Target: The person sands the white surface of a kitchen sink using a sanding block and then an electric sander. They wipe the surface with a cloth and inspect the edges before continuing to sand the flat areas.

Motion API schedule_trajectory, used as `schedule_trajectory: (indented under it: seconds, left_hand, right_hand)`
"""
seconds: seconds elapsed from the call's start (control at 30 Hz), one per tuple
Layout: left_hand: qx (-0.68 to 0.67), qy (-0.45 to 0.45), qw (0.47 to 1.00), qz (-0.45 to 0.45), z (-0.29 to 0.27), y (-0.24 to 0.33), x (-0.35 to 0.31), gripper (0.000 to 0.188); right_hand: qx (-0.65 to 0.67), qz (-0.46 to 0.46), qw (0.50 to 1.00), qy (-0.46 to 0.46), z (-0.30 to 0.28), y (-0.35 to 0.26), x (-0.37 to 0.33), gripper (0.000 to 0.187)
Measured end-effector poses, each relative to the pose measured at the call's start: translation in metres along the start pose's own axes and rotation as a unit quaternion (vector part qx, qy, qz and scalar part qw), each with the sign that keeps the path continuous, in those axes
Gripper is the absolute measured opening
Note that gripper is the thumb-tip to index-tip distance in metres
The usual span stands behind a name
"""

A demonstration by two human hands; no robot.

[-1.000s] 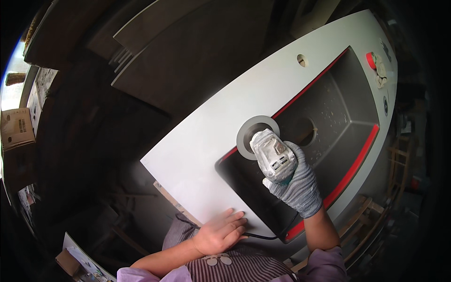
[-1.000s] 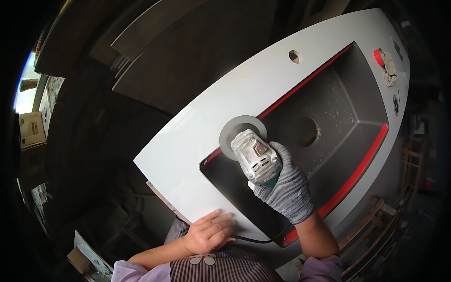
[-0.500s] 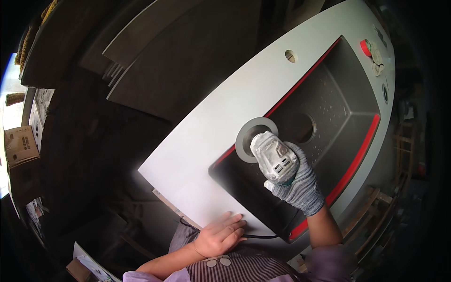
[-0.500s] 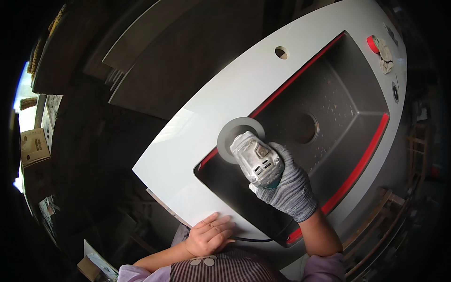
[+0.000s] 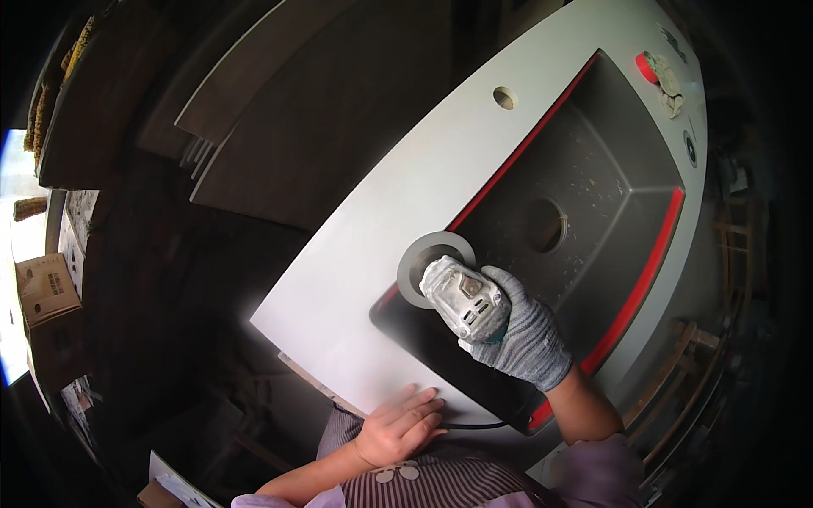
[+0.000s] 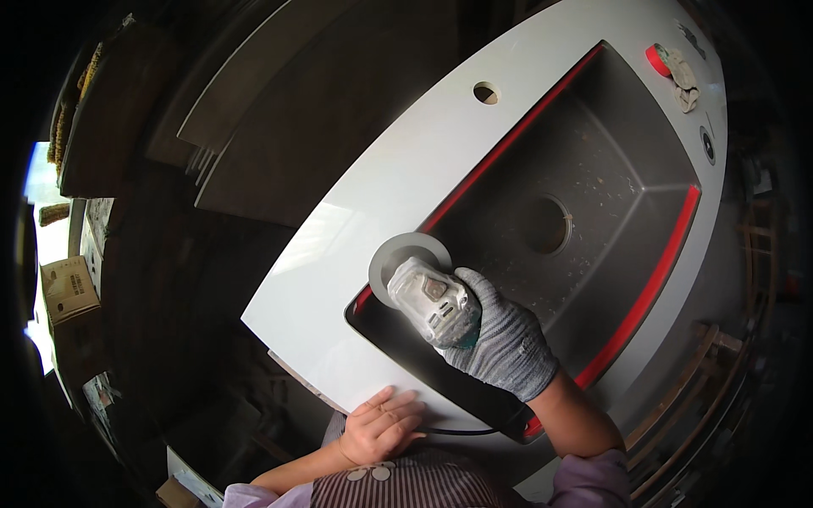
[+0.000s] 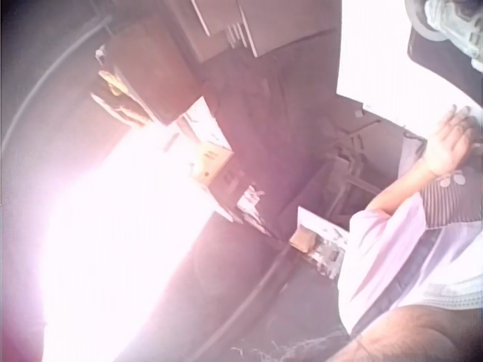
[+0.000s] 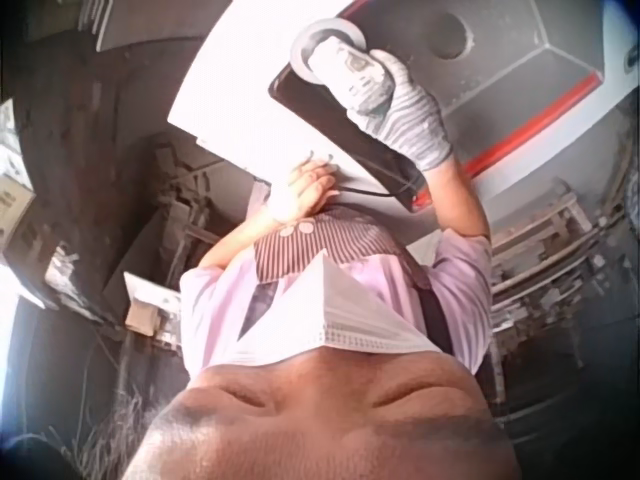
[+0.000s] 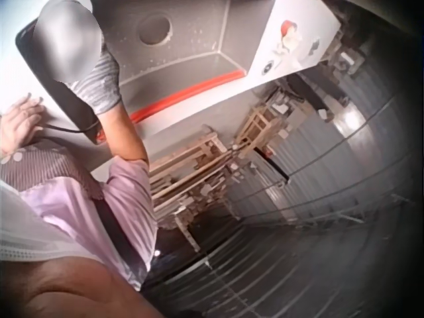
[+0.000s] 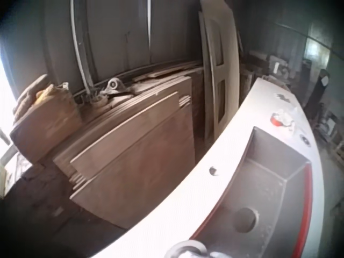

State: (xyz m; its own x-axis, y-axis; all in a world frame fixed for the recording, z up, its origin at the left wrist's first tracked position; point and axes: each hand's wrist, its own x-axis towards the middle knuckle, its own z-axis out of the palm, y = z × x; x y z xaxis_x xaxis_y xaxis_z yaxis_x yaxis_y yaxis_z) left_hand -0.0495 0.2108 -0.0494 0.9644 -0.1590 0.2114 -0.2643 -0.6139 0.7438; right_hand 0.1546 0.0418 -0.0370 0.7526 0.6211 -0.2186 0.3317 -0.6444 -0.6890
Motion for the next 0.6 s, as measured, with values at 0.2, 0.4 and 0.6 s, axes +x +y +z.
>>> schedule_trajectory:
  seconds: [0.2,0.4,0.6]
  left_hand:
    - [0.002,0.001,1.000,-0.001,0.001,0.000,0.000,0.021]
    - [0.011,-0.020,1.000,0.003,0.000,-0.002,-0.001,0.023]
    - [0.008,-0.033,0.999,-0.002,-0.003,-0.002,0.000,0.022]
  right_hand:
    - [0.017,0.024,0.999,0.017,-0.007,0.002,0.006,0.088]
    - [0.039,0.038,0.998,0.028,-0.009,0.009,0.008,0.089]
    - [0.034,0.053,0.997,0.038,-0.014,0.010,0.013,0.088]
